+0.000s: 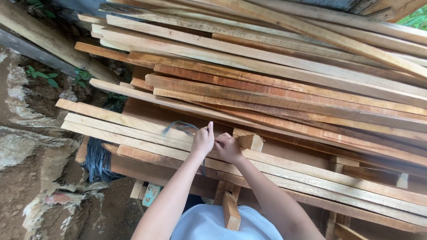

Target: Tying bundles of thin wood strips together using plastic ties.

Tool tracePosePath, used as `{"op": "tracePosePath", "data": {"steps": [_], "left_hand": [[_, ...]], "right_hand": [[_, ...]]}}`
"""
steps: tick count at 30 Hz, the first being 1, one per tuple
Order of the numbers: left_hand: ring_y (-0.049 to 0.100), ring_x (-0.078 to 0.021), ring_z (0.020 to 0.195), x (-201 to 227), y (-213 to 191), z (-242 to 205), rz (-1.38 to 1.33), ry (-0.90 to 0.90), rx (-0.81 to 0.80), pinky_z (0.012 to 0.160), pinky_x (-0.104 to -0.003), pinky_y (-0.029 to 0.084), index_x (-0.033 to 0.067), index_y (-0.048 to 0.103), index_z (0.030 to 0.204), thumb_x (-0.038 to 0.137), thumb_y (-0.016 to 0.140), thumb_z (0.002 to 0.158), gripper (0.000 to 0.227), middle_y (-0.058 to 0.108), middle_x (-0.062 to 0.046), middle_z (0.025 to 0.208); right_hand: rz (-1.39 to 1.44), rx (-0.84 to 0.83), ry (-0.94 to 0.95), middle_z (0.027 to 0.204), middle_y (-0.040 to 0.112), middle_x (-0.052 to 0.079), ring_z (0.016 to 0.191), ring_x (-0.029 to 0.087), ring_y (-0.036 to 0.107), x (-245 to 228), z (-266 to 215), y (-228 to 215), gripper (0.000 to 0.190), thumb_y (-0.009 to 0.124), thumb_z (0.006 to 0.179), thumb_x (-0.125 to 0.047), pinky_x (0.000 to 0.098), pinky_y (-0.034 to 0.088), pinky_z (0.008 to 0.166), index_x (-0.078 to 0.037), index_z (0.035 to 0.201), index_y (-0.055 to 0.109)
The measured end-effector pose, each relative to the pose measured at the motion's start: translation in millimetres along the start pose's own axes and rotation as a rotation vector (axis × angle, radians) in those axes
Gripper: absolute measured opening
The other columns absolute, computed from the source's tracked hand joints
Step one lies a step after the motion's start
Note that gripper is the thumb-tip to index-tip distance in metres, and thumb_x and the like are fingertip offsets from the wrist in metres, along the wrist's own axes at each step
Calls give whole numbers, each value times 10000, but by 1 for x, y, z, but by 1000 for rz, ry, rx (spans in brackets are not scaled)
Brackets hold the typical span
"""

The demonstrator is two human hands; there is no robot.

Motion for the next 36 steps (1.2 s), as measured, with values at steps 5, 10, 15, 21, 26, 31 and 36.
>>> {"op": "tracePosePath", "data": {"steps": [5,10,15,21,26,31,36], "left_hand": [[745,-342,955,37,15,3,364,186,-27,953,-464,505,88,748,749,483,307,1101,688,750,-166,774],[665,-360,1178,-9,50,50,258,-45,-188,1027,-508,494,56,748,882,607,309,1037,722,760,-192,1013],[653,-394,1167,9,31,38,115,-38,-208,969,-497,522,97,756,898,616,461,988,605,758,-173,999],[634,-352,1267,33,-17,0,58,-14,-393,1090,-487,500,37,640,1344,366,696,881,570,691,-215,1305],[652,-402,1187,12,-28,-22,132,81,-310,1013,-495,540,94,736,1222,305,720,912,375,744,-185,1171],[719,-303,1068,-16,-19,-33,96,41,-185,897,-403,589,241,838,988,358,749,870,189,806,-43,980],[727,-248,1050,-46,12,-23,25,-126,-185,880,-361,581,291,831,988,455,738,849,235,800,-3,965]], "right_hand": [[68,-32,14,806,742,71,898,289,681,34,-11,8,60,768,857,-145,388,560,747,-112,808,760],[151,-55,23,795,740,67,907,264,671,18,-8,6,111,788,879,-206,369,562,789,-100,848,772],[154,-22,238,797,749,83,873,229,715,-3,1,-9,90,710,917,-124,380,556,777,-116,874,789],[174,61,278,780,739,125,844,209,728,3,4,-8,204,557,994,-50,379,559,790,-85,930,748],[147,77,352,666,726,92,690,196,751,0,5,-4,183,599,1041,-189,306,576,617,-139,914,721],[243,122,442,621,715,92,578,171,733,8,3,2,171,592,1047,-189,265,597,545,-140,924,700],[225,194,380,599,716,112,524,165,711,5,4,-2,78,713,976,-147,295,583,463,-109,913,738]]}}
Point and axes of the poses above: each hand's wrist, its own z-axis towards the middle knuckle, its own y-axis out of the palm, x = y × z, the point moved 4 cm from there along z, towards the middle knuckle
